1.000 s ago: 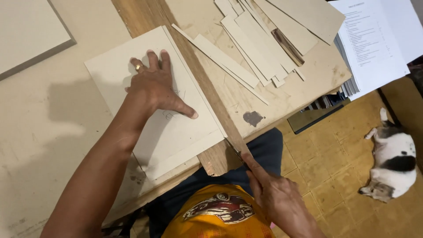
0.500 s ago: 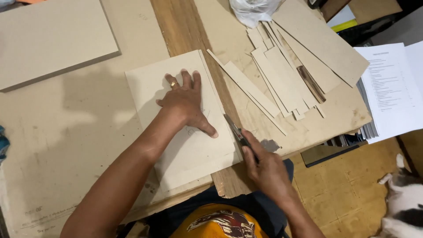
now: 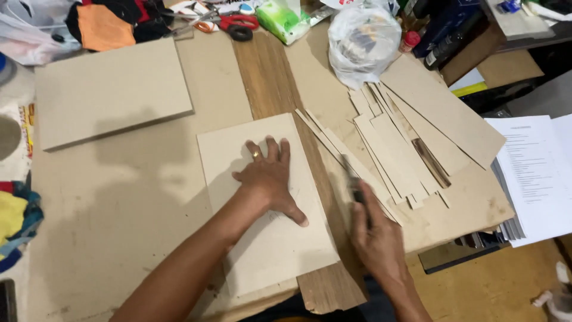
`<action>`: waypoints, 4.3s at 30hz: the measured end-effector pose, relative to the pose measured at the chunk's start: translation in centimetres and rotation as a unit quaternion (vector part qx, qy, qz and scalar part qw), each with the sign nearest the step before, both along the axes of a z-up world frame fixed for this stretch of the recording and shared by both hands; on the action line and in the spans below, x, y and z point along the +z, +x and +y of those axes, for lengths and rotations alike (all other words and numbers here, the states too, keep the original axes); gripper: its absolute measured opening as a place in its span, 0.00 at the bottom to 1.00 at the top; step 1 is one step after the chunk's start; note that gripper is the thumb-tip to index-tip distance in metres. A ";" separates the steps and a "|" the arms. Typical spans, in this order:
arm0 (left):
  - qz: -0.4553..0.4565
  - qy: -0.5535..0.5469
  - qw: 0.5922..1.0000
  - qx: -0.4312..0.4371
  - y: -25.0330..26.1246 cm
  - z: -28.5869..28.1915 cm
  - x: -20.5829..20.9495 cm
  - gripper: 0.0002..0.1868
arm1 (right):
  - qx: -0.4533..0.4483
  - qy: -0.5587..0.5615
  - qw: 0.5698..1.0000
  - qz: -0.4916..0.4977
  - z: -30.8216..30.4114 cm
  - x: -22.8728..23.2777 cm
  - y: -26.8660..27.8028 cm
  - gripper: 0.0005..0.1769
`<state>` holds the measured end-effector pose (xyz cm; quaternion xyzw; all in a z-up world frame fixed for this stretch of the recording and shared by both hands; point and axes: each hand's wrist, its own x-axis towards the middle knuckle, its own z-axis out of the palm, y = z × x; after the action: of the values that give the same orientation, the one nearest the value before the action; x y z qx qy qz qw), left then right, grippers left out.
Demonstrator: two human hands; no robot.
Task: The person uses a utility knife to cut a rectangular piece of cardboard on a wooden workbench. They hold the cardboard steady with one hand while scoring and cutting along a marked line with the other. The person lifts and rotates the cardboard to continue cutting along different edges.
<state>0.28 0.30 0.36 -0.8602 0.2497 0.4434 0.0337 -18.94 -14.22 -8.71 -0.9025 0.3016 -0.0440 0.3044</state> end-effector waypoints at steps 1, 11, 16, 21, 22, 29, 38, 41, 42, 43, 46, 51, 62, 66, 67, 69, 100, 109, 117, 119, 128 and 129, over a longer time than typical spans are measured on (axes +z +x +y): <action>-0.002 0.001 1.000 0.000 0.2 0.2 -0.2 0.88 | 0.000 0.001 1.000 -0.002 0.9 0.6 1.4 0.33; -0.056 -0.075 0.994 -0.054 0.6 0.4 -1.4 0.84 | 0.095 -0.016 0.995 -0.011 2.2 1.4 12.6 0.28; -0.062 -0.074 0.994 -0.053 0.6 0.3 -1.7 0.85 | 0.114 -0.025 0.993 -0.002 2.6 1.7 13.8 0.28; -0.061 -0.066 0.994 -0.057 0.6 0.3 -1.9 0.85 | 0.122 -0.023 0.992 0.029 3.3 2.5 14.1 0.28; -0.062 -0.067 0.994 -0.057 0.6 0.2 -2.0 0.85 | 0.122 -0.024 0.992 0.029 3.4 2.6 14.2 0.28; -0.062 -0.053 0.995 -0.064 0.7 0.0 -2.1 0.86 | 0.135 -0.034 0.983 0.121 3.7 5.5 15.5 0.30; -0.060 -0.078 0.994 -0.043 0.5 0.3 -2.2 0.86 | 0.144 -0.019 0.980 0.140 4.1 7.3 13.9 0.30; -0.068 -0.074 0.994 -0.046 0.3 0.3 -2.3 0.86 | 0.140 0.007 0.974 0.178 4.8 8.5 11.2 0.31; -0.079 -0.071 0.993 -0.047 0.4 0.3 -2.4 0.87 | 0.140 0.007 0.971 0.194 4.9 8.7 10.5 0.32; -0.078 -0.071 0.993 -0.051 0.4 0.2 -2.5 0.87 | 0.136 0.009 0.971 0.195 5.0 8.9 9.8 0.32; -0.090 -0.080 0.991 -0.050 0.5 0.2 -3.2 0.87 | 0.121 0.011 0.967 0.223 5.5 9.0 7.4 0.32; -0.090 -0.087 0.991 -0.044 0.5 0.3 -3.3 0.87 | 0.079 0.030 0.963 0.257 6.0 8.8 2.2 0.31; -0.032 0.015 0.999 -0.005 -0.1 -0.3 -0.8 0.87 | 0.107 -0.092 0.960 0.240 6.8 3.3 -12.0 0.35; -0.035 0.049 0.998 -0.018 0.2 -0.7 -1.7 0.90 | 0.106 -0.091 0.951 0.274 6.9 3.1 -14.2 0.38; -0.034 0.051 0.998 -0.019 0.2 -0.6 -1.5 0.90 | 0.106 -0.090 0.951 0.275 7.1 3.4 -14.1 0.38; -0.031 0.045 0.998 -0.010 0.1 -0.7 -1.3 0.89 | 0.081 -0.066 0.919 0.379 7.4 3.9 -14.0 0.37; -0.051 -0.065 0.996 -0.039 0.7 0.1 -0.5 0.84 | 0.120 -0.037 0.989 -0.076 2.0 -0.2 11.6 0.27; -0.040 -0.069 0.996 -0.041 0.9 0.1 -1.2 0.85 | 0.136 -0.052 0.989 -0.035 3.1 1.3 13.9 0.27; -0.040 -0.076 0.996 -0.025 0.9 0.2 -1.9 0.85 | 0.148 -0.027 0.973 0.172 3.2 5.3 15.7 0.32; -0.042 -0.074 0.996 -0.029 0.6 0.2 -2.1 0.85 | 0.140 -0.018 0.972 0.189 3.6 6.3 14.6 0.32; -0.092 -0.093 0.991 -0.037 0.3 0.2 -2.6 0.86 | 0.112 0.008 0.950 0.290 6.0 8.6 3.0 0.33; -0.100 -0.101 0.989 -0.032 0.2 0.3 -2.6 0.86 | 0.116 0.007 0.944 0.308 6.3 8.5 1.5 0.33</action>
<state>0.52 0.58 -2.19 -0.8907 0.3158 0.3267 -0.0140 -17.39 -7.93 -0.26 -0.8986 0.2741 0.2735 0.2065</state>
